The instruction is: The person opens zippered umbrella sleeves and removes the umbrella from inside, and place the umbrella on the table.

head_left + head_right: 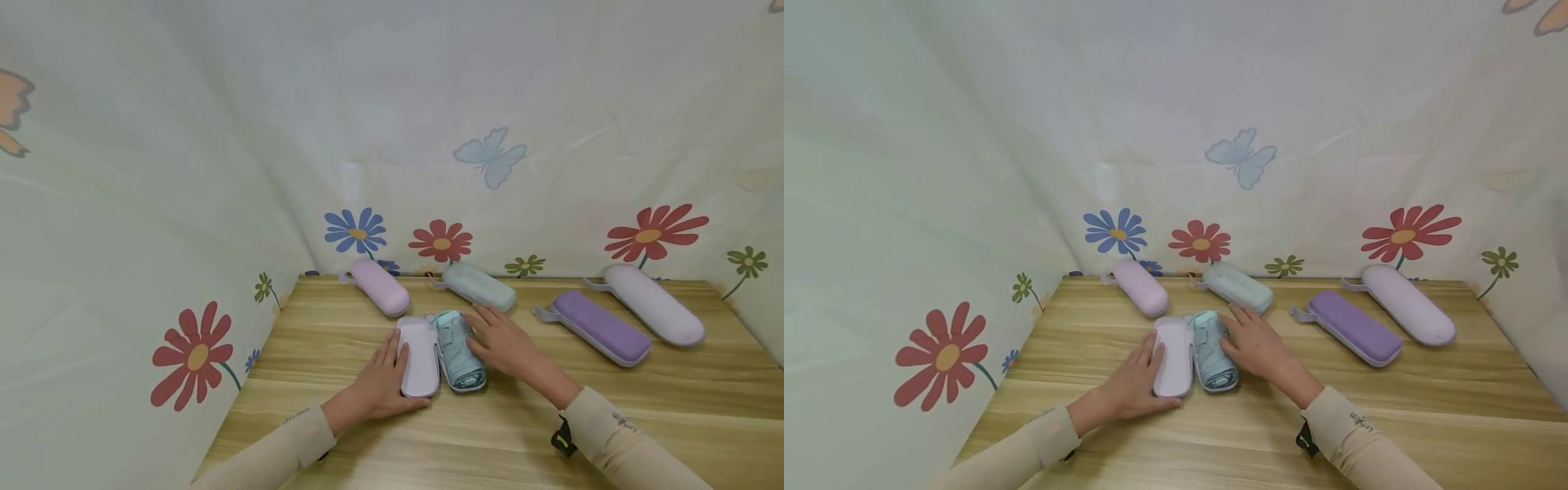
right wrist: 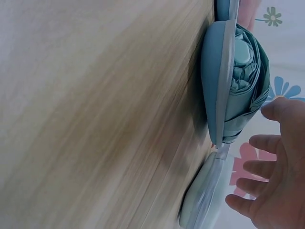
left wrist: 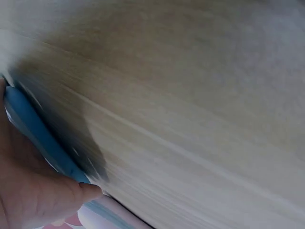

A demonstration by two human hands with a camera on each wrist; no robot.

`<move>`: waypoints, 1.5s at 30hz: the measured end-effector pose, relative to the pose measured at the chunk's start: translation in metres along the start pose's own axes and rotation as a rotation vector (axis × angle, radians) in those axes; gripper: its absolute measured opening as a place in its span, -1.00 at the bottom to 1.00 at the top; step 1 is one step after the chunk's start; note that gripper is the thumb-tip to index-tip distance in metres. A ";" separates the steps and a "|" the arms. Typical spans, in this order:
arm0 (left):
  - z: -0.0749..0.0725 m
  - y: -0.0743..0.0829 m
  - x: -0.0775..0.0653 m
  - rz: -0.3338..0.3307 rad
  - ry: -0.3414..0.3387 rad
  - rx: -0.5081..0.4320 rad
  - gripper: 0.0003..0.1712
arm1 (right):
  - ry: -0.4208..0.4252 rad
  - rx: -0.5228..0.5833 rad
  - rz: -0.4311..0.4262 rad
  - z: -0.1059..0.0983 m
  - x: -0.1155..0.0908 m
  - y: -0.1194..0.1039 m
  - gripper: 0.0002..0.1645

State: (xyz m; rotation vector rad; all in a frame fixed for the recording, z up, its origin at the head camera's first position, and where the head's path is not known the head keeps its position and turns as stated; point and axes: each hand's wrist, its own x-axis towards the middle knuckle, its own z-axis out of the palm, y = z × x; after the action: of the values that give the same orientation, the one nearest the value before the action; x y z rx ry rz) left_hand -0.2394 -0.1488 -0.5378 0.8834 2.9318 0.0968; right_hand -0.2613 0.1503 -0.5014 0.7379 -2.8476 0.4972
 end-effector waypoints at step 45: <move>-0.002 0.003 0.004 -0.075 -0.043 -0.188 0.45 | -0.058 0.132 0.073 0.000 0.003 -0.016 -0.27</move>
State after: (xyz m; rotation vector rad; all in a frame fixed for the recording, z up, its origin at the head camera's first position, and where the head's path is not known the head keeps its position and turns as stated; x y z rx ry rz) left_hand -0.2412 -0.1440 -0.5359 0.7378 2.8534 0.3378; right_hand -0.2559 0.1353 -0.4964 0.6816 -2.9268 0.6911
